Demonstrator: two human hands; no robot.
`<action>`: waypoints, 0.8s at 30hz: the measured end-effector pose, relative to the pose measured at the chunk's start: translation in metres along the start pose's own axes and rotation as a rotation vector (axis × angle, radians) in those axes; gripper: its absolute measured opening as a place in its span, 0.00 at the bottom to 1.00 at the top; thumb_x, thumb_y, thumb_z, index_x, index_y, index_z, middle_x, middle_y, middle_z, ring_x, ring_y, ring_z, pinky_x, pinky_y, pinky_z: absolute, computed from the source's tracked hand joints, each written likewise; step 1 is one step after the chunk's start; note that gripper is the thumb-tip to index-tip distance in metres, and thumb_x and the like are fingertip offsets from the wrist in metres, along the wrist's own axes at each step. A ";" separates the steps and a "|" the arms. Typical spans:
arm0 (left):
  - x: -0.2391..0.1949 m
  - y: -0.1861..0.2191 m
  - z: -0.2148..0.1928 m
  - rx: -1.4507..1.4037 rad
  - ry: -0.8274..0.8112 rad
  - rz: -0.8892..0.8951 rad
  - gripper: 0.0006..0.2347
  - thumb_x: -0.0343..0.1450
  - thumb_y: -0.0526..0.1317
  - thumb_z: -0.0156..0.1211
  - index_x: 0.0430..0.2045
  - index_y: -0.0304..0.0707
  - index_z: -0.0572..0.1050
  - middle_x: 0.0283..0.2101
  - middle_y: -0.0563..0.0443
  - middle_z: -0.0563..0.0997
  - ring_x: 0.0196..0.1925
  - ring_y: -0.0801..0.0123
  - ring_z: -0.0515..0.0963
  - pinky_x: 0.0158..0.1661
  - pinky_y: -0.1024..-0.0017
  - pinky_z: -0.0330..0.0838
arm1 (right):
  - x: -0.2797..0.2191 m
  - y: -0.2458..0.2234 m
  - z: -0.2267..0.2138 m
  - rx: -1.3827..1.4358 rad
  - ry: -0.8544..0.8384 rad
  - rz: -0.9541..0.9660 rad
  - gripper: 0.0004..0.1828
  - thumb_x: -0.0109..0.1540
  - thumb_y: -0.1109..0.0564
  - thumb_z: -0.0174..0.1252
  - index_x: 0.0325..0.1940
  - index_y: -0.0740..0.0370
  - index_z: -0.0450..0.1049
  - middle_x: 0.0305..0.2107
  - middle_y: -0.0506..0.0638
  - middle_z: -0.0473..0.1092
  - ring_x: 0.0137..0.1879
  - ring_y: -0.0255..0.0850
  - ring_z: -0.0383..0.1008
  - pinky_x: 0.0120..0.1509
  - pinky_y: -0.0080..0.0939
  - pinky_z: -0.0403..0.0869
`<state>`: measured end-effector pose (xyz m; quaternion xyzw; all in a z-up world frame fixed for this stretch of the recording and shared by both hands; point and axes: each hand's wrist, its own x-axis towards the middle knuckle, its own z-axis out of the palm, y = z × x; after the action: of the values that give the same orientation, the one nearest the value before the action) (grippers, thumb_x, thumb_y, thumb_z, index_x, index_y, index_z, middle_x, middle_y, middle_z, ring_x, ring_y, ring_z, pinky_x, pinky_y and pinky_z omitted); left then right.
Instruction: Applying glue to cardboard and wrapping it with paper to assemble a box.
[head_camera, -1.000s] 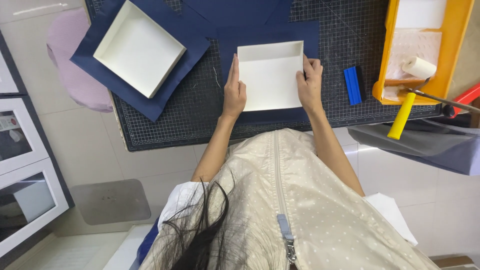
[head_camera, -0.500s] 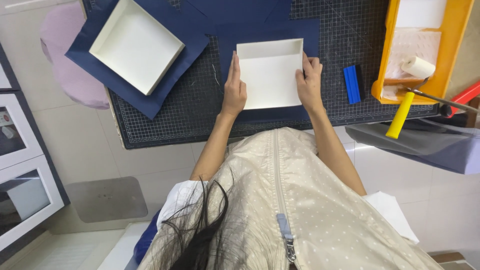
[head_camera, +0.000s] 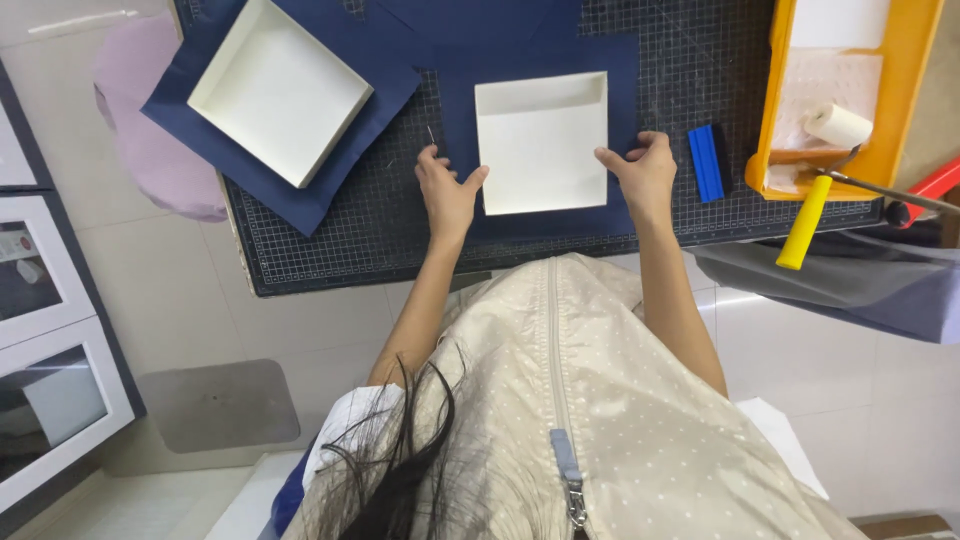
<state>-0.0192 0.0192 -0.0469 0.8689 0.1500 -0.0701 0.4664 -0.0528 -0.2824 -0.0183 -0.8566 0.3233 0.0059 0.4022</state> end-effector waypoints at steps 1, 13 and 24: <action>0.004 0.002 -0.001 -0.004 0.002 0.003 0.38 0.61 0.46 0.79 0.59 0.37 0.57 0.49 0.42 0.68 0.44 0.58 0.81 0.41 0.67 0.82 | 0.000 -0.004 -0.002 0.000 0.003 -0.004 0.42 0.53 0.41 0.81 0.58 0.66 0.68 0.32 0.53 0.72 0.40 0.46 0.79 0.33 0.39 0.80; 0.010 0.019 0.002 0.031 0.007 -0.246 0.31 0.55 0.41 0.82 0.47 0.41 0.67 0.56 0.43 0.56 0.59 0.44 0.63 0.55 0.59 0.72 | -0.017 -0.036 -0.007 0.056 0.094 -0.026 0.46 0.50 0.61 0.82 0.61 0.76 0.59 0.48 0.71 0.56 0.57 0.74 0.65 0.56 0.61 0.76; 0.007 0.038 -0.007 0.016 -0.042 -0.031 0.10 0.58 0.34 0.76 0.30 0.35 0.82 0.25 0.46 0.83 0.29 0.58 0.86 0.25 0.70 0.82 | 0.005 -0.016 0.001 0.100 -0.004 -0.009 0.25 0.50 0.58 0.79 0.43 0.74 0.78 0.29 0.66 0.76 0.39 0.55 0.80 0.36 0.47 0.80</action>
<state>0.0000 0.0064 -0.0151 0.8686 0.1531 -0.0968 0.4613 -0.0402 -0.2770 -0.0092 -0.8369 0.3184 -0.0102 0.4452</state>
